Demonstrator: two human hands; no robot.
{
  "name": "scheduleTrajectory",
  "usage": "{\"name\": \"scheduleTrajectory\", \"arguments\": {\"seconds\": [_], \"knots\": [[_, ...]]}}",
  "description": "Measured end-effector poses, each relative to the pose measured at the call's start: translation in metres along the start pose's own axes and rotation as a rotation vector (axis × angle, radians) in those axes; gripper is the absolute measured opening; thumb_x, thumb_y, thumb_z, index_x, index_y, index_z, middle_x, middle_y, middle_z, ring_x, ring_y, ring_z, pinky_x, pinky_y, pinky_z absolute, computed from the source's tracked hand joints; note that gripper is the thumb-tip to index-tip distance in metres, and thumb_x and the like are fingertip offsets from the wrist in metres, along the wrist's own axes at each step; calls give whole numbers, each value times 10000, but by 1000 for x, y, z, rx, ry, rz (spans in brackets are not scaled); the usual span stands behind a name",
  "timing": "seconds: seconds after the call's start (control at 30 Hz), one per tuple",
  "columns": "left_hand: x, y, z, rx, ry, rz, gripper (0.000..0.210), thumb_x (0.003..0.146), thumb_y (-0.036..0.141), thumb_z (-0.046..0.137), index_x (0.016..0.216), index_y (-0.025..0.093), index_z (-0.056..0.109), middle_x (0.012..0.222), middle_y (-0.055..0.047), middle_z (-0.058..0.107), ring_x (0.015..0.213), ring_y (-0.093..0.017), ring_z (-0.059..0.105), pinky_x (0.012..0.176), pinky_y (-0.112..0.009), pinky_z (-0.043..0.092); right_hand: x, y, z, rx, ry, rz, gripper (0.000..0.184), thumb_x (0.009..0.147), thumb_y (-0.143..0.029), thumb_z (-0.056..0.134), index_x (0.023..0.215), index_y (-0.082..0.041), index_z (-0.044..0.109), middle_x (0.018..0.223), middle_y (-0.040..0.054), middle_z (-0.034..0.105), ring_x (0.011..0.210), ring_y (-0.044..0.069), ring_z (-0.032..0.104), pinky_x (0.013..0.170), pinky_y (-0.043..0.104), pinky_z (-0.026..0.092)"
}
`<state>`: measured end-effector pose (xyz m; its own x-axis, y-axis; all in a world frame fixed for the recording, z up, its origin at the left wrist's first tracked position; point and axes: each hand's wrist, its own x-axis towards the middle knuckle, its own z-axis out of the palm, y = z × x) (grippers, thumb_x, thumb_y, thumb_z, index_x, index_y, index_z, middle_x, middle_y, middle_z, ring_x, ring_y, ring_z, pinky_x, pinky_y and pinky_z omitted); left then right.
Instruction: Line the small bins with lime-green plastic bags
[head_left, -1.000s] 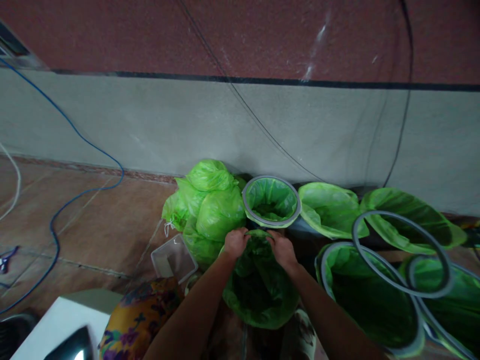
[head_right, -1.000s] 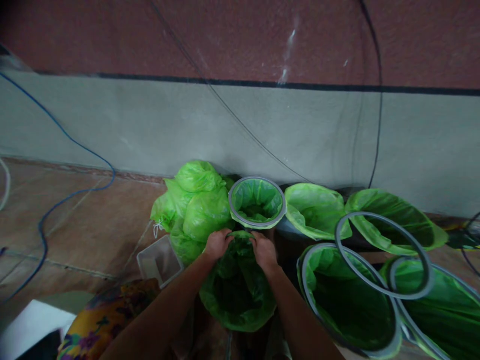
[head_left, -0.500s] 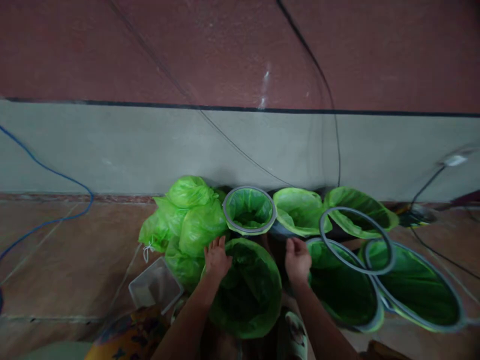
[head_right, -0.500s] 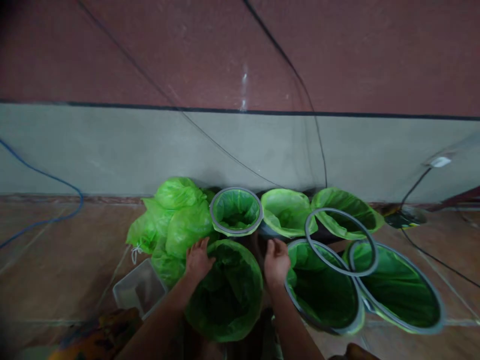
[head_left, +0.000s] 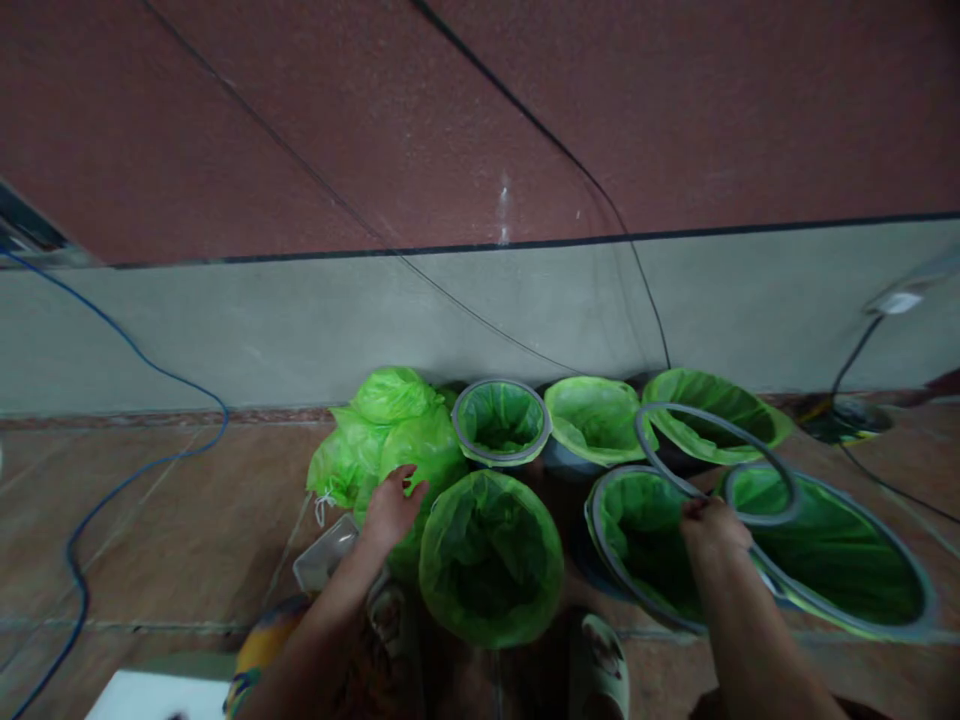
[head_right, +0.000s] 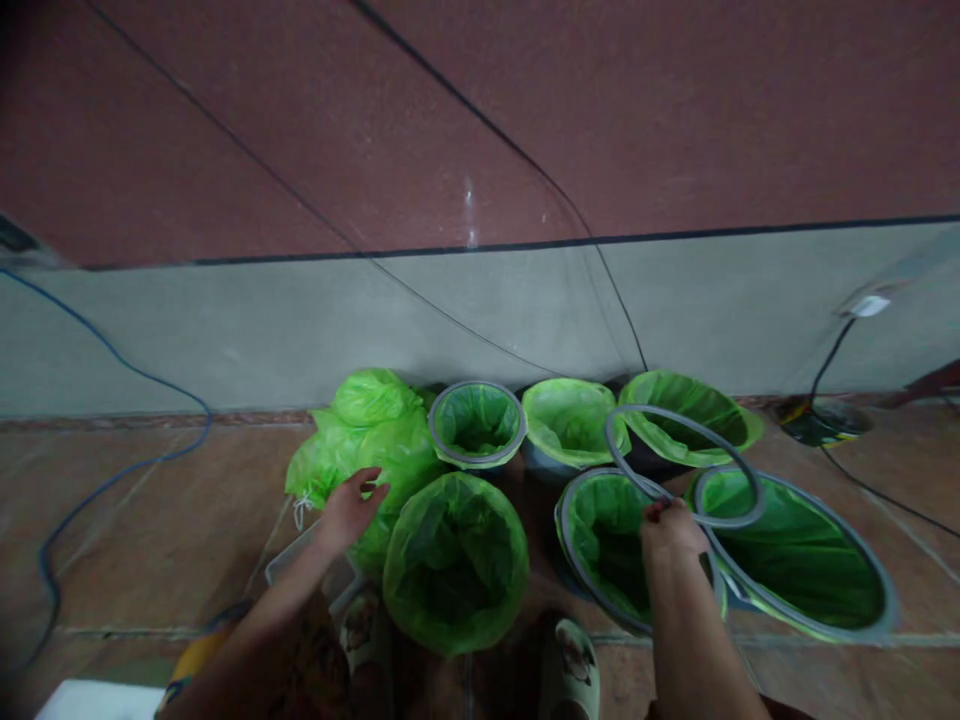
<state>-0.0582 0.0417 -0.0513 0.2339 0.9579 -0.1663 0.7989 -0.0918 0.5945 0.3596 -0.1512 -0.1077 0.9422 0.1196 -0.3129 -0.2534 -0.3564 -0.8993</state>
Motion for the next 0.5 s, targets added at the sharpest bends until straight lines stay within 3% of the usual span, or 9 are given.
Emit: {"name": "scheduleTrajectory", "arguments": {"seconds": [0.1,0.17,0.27,0.37,0.5], "knots": [[-5,3,-4,-243,-73,-58,371,872,400,488,1101,142,625,1094,-106,702,969,-206,669,858,-306,504,-62,12,6,175,-94,86,126,834,-325,490,767,-219,478,753,38,611,485,100,500,532,295,490],[-11,5,-2,-457,-150,-171,448,904,486,403,1119,151,607,1122,-106,695,982,-198,669,825,-303,519,-113,31,11,205,-225,104,154,728,-342,599,739,-207,525,689,18,619,489,113,520,521,283,495],[-20,4,5,-715,-303,-330,618,925,606,220,1201,160,546,1161,-114,678,962,-181,673,752,-288,542,-173,62,15,161,-517,156,265,650,-414,680,719,-171,601,587,-12,591,416,75,425,408,225,387],[-26,-2,16,-624,-365,-317,662,938,604,122,1176,162,553,1054,-90,707,898,-158,679,706,-250,543,-193,84,18,52,-611,175,323,620,-470,686,638,-163,589,453,-61,478,373,68,384,376,211,326],[-28,-11,35,-349,-322,-230,367,936,415,406,1010,133,628,855,-47,710,761,-137,666,644,-220,513,-183,97,24,-74,-668,182,312,622,-468,650,577,-170,568,389,-76,419,342,78,387,375,220,336]]}}
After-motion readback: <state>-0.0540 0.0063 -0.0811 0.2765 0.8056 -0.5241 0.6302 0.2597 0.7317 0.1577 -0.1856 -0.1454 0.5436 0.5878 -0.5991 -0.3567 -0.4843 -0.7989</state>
